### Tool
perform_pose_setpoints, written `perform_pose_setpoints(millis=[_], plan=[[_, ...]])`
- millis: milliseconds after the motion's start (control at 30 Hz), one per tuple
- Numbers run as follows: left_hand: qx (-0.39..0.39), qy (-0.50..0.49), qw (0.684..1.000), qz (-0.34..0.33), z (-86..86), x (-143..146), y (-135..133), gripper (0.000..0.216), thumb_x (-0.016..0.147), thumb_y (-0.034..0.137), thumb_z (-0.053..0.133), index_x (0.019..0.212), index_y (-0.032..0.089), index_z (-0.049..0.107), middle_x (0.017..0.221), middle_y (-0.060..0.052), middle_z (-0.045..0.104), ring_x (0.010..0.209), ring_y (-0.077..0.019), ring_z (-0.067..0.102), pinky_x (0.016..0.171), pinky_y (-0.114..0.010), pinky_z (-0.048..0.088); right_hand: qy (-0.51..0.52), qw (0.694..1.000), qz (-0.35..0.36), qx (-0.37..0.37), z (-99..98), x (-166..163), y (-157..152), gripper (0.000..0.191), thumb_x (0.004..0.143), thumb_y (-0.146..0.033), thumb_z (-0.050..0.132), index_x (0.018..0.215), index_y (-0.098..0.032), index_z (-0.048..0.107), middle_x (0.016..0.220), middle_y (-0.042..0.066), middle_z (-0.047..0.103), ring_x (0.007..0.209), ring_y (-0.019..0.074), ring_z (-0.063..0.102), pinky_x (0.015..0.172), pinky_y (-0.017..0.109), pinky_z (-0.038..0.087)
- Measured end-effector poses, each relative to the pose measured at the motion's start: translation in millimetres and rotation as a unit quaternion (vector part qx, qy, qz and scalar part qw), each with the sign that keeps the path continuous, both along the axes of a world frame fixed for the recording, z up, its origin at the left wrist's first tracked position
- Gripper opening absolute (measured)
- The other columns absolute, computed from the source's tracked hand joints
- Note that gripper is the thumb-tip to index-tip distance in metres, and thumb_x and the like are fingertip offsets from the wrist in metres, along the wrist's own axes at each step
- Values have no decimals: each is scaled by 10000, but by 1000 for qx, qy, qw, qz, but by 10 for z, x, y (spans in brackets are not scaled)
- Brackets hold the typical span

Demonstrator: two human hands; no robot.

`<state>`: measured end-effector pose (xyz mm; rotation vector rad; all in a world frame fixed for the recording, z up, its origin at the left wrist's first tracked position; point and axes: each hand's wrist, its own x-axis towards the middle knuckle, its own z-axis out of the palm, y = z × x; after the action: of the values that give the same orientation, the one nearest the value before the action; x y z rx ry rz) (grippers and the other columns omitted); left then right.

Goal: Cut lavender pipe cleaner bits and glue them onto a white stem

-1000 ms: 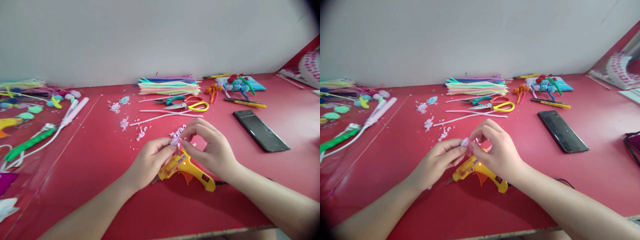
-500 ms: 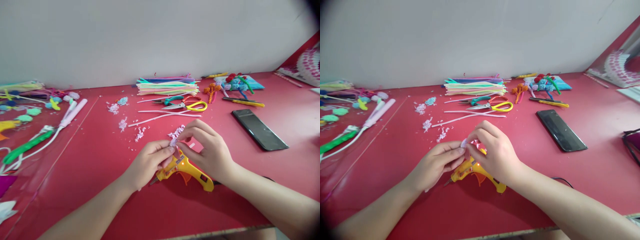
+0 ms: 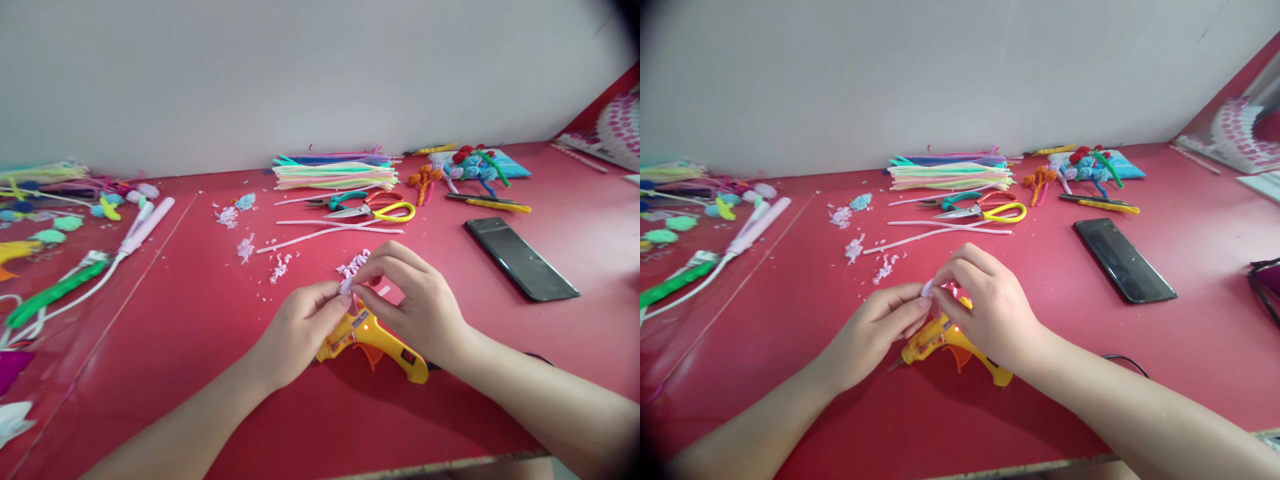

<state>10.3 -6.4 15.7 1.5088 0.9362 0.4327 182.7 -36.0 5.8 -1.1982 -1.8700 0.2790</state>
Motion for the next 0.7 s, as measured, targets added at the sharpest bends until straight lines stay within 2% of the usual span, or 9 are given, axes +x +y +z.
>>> perform_pose_setpoints(millis=[233, 400, 500, 600, 700], plan=[[138, 103, 985, -8, 12, 7, -24, 312, 908, 372, 359, 743, 168, 527, 632, 29, 443, 580, -104, 393, 518, -226, 288, -8, 1000, 0, 7, -13, 6, 0, 62, 835, -150, 530, 838, -191, 576, 824, 39, 572, 778, 143, 560, 692, 276, 472], [240, 113, 964, -3, -31, -24, -8, 287, 911, 341, 363, 713, 181, 497, 607, 33, 445, 551, -103, 397, 525, -224, 301, 7, 999, 2, 35, 38, -14, -34, 52, 827, -162, 548, 859, -198, 568, 835, 41, 569, 760, 140, 551, 684, 279, 474], [280, 94, 955, 7, -6, -61, 25, 279, 897, 345, 386, 732, 187, 546, 603, 12, 480, 552, -122, 420, 541, -235, 330, 21, 999, -16, 30, 100, 8, -33, 50, 824, -158, 534, 835, -201, 556, 804, 32, 562, 713, 131, 544, 660, 270, 469], [288, 74, 955, 16, 36, -91, 63, 300, 895, 365, 387, 749, 187, 580, 615, -10, 505, 583, -141, 457, 574, -249, 361, -58, 996, -37, -65, 158, 130, 18, 122, 835, -219, 518, 719, -194, 547, 715, 16, 554, 601, 117, 523, 580, 259, 430], [263, 62, 962, 38, 37, -100, 99, 313, 911, 367, 365, 759, 185, 570, 580, 15, 449, 553, -126, 436, 567, -241, 357, -201, 956, -38, -208, 181, 302, 53, 304, 808, -437, 546, 618, -200, 542, 600, 5, 552, 478, 118, 474, 458, 260, 326]])
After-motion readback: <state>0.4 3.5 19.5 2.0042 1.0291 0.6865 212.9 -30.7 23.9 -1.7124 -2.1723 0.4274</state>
